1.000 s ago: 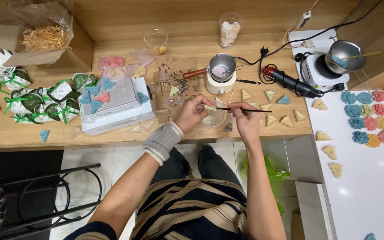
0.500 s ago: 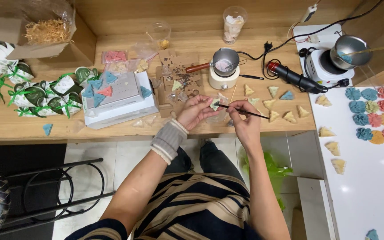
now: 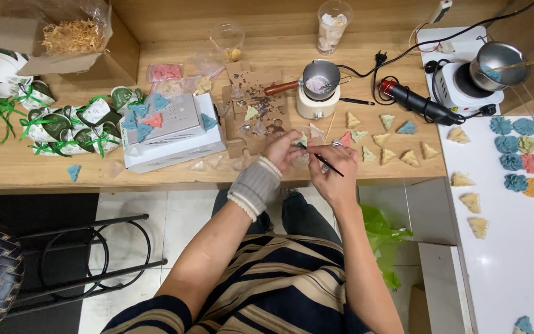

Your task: Decorating and assembling small triangle-shaped wax pieces at a craft station.

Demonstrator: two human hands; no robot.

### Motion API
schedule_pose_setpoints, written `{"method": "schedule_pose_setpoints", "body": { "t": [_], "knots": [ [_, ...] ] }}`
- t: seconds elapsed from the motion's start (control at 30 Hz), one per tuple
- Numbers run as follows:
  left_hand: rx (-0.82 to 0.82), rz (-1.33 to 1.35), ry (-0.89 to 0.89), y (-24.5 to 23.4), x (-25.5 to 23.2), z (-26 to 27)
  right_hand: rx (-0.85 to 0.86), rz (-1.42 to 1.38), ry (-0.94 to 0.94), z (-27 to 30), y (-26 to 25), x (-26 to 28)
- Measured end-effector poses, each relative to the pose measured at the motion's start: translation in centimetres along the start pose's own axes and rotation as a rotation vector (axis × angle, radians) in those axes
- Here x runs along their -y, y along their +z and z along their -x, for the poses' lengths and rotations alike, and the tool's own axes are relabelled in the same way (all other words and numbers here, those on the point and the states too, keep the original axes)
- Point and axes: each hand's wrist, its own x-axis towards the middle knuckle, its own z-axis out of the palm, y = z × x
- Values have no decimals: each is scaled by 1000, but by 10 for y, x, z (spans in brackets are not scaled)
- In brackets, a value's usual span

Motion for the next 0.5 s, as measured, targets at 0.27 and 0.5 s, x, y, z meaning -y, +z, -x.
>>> {"method": "schedule_pose_setpoints", "body": {
  "t": [0.27, 0.5],
  "knots": [
    [-105, -13, -30, 7, 11, -6, -57, 175, 144, 5, -2, -8],
    [-55, -68, -86, 16, -3, 7, -7, -41, 67, 5, 0, -12]
  ]
}}
